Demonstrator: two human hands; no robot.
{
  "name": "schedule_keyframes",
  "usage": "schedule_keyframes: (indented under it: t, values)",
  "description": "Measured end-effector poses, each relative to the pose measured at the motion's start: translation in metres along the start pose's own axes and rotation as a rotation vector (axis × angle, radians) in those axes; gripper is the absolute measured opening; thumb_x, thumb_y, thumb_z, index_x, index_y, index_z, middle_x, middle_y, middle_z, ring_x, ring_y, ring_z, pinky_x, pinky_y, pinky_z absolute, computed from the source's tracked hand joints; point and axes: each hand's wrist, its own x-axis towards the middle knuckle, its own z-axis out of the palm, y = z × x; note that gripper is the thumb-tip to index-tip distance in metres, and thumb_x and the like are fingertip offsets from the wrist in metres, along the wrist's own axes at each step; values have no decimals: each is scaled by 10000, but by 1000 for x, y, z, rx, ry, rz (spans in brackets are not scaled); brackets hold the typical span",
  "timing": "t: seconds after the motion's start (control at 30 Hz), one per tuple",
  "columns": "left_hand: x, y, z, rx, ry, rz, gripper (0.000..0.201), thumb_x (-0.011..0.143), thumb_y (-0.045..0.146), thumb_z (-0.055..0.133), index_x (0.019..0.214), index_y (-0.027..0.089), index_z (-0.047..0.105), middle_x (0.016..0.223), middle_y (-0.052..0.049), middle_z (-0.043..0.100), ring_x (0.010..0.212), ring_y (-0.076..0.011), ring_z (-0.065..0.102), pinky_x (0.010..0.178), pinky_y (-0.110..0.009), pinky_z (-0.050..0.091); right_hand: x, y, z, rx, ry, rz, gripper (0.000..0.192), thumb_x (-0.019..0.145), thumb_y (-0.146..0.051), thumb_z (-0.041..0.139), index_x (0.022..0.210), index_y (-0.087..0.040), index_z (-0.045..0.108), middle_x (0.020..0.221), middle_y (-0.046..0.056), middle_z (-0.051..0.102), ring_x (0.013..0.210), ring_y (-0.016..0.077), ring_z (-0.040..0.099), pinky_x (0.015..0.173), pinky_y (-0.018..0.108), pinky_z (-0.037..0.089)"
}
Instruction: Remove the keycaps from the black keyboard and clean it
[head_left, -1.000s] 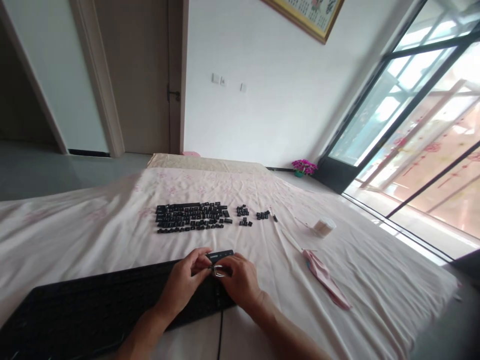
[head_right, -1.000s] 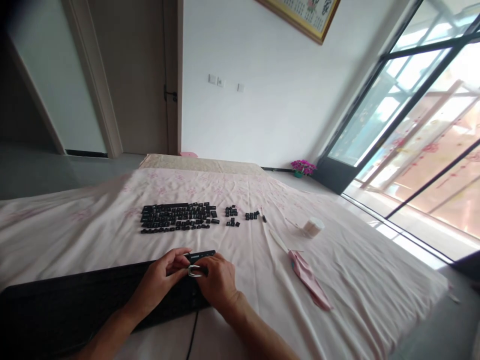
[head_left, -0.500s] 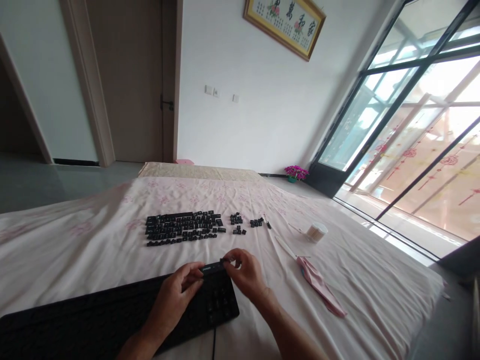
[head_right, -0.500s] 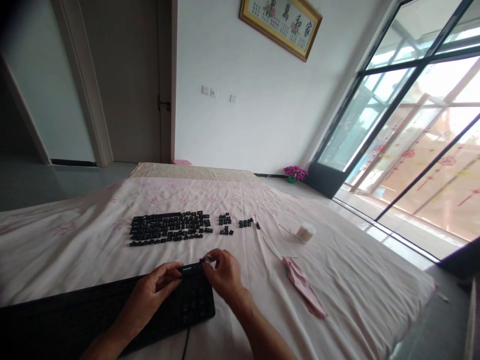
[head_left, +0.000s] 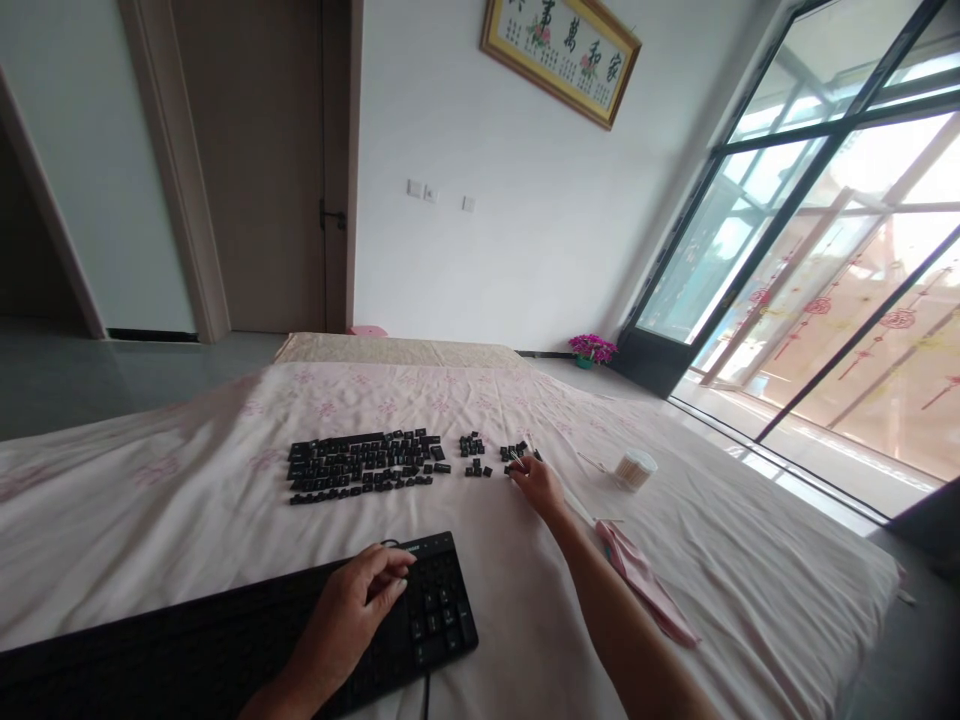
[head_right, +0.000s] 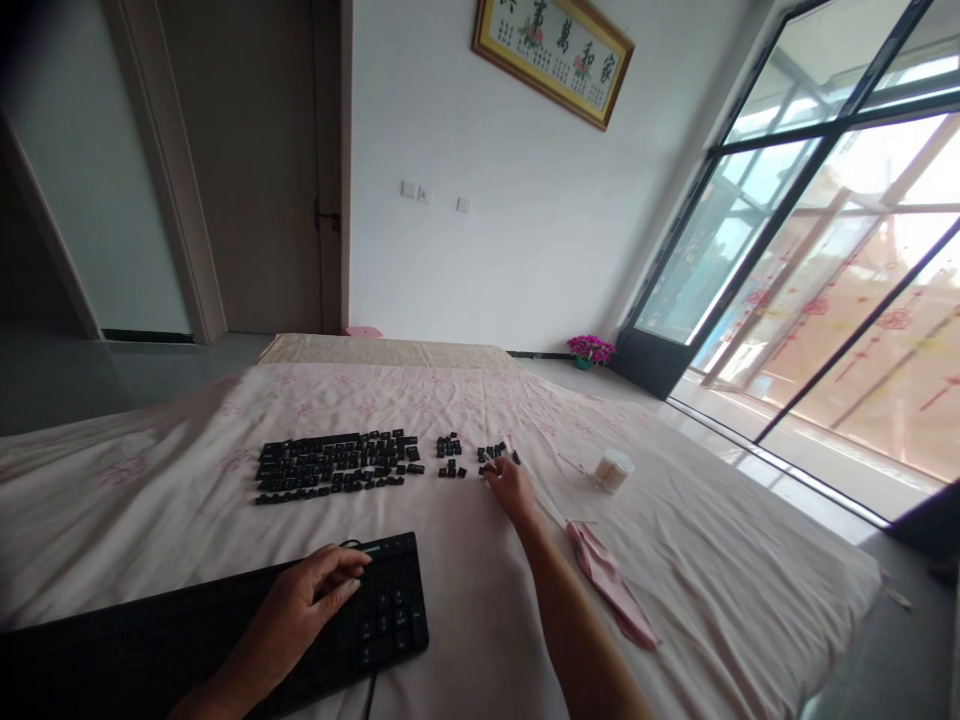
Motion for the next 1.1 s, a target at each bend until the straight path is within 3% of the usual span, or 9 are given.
schedule_keyframes:
  t: [0.47,0.7,0.8,0.9,0.97,1.1]
  values:
    - [1,3,-1,-1,-3,10,179,834,234,553,969,255,668,951,-16,692,849,-170,665,816,-269,524,17,6,8,-48,-1,1,237,773,-364,626,966,-257,714,928,20,718,898,218,639,709,264,423]
    - [-2,3,-3,-157,39,-29,203,855,359,560,965,238,682,918,-32,696,844,-190,677,767,-273,546,4,-1,3,-37,79,-22,298,782,-308,604,1066,-255,677,990,19,707,925,215,634,745,274,432]
    - [-4,10,-9,-240,122,-73,267,875,409,529,970,207,675,850,-34,700,797,-182,678,733,-268,548,-11,-5,-1,-28,106,-30,338,832,-321,530,1134,-228,649,1062,60,685,976,229,617,776,292,426]
    - [-3,17,-28,-247,208,-106,306,879,419,515,994,179,666,834,-43,710,820,-189,677,755,-279,543,-32,-12,-5,-4,69,-59,359,865,-369,472,1131,-204,647,1049,83,687,946,235,618,755,298,421]
    - [-3,16,-50,-169,244,-103,315,873,422,518,1009,177,663,912,-51,716,885,-198,673,818,-296,530,-49,-18,-6,18,2,-97,348,863,-421,469,1016,-198,688,935,65,709,836,219,630,700,284,416]
    - [-18,-7,-115,258,282,-70,295,871,410,497,1001,215,675,1057,-40,697,1028,-215,628,946,-325,467,-91,-35,-8,86,-218,-202,421,863,-493,455,708,-178,689,685,30,689,639,173,597,608,255,384]
